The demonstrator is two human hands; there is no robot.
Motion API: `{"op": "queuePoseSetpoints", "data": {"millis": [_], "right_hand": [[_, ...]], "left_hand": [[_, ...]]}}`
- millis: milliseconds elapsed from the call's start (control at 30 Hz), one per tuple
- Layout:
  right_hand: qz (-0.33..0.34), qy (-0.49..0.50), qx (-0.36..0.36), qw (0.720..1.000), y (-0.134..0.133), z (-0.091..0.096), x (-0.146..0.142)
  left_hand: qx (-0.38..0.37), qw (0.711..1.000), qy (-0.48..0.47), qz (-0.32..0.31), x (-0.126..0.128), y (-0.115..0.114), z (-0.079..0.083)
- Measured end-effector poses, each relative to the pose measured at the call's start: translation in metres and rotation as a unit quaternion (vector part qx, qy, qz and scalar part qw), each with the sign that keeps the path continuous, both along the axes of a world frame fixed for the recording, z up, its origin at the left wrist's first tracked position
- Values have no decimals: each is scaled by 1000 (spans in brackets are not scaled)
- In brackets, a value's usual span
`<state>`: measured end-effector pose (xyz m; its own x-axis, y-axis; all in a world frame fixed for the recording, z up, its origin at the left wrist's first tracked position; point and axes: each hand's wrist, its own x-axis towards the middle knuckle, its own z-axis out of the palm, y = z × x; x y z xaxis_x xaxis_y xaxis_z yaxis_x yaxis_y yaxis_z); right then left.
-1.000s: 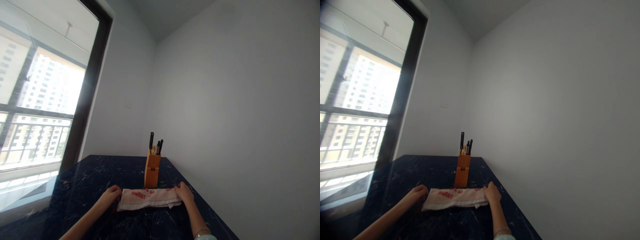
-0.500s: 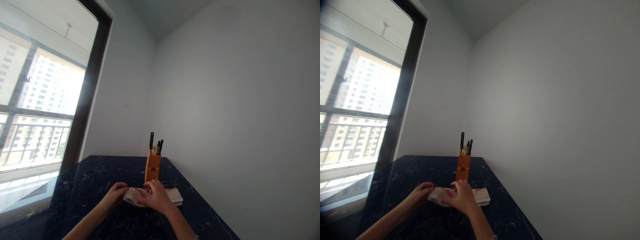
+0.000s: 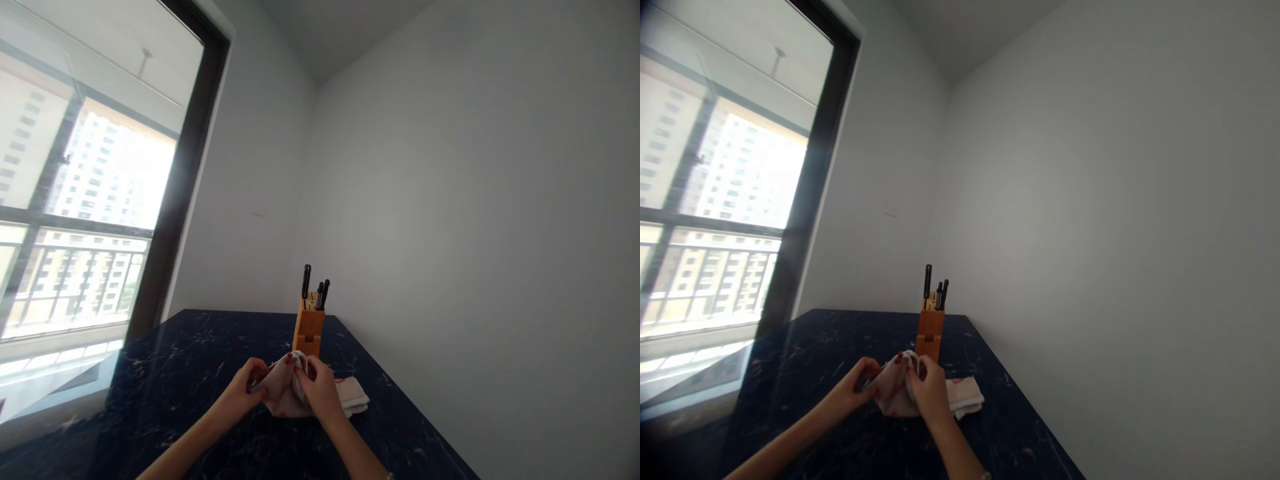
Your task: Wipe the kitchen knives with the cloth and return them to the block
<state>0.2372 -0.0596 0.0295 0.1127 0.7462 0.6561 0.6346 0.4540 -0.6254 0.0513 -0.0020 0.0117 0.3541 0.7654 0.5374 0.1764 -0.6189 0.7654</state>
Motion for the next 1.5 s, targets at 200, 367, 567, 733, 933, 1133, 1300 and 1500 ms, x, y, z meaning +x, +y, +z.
{"op": "queuePoseSetpoints", "data": {"millis": [200, 367, 567, 733, 933, 1133, 1300, 1500], "right_hand": [[24, 47, 31, 998, -4, 7, 0], [9, -21, 11, 1000, -5, 4, -3], [-45, -114, -33, 992, -3, -3, -12], [-67, -193, -35, 978, 6, -9, -19], [-16, -278, -73, 958, 6, -15, -27], [-10, -257, -45, 965, 0, -4, -11], [-126, -212, -112, 963, 12, -8, 36], [-338, -230, -188, 893, 11, -9, 89]], "left_hand": [[60, 978, 173, 97, 0, -19, 6], [10, 977, 202, 66, 1, -12, 5], [-18, 970, 207, 129, -6, 15, -8], [-44, 969, 197, 141, -8, 27, -20], [-83, 960, 186, 191, -16, 24, -17], [-25, 947, 202, 248, -27, 15, 2], [71, 947, 206, 235, -24, 5, 9], [130, 942, 260, 165, -7, -19, 15]]}}
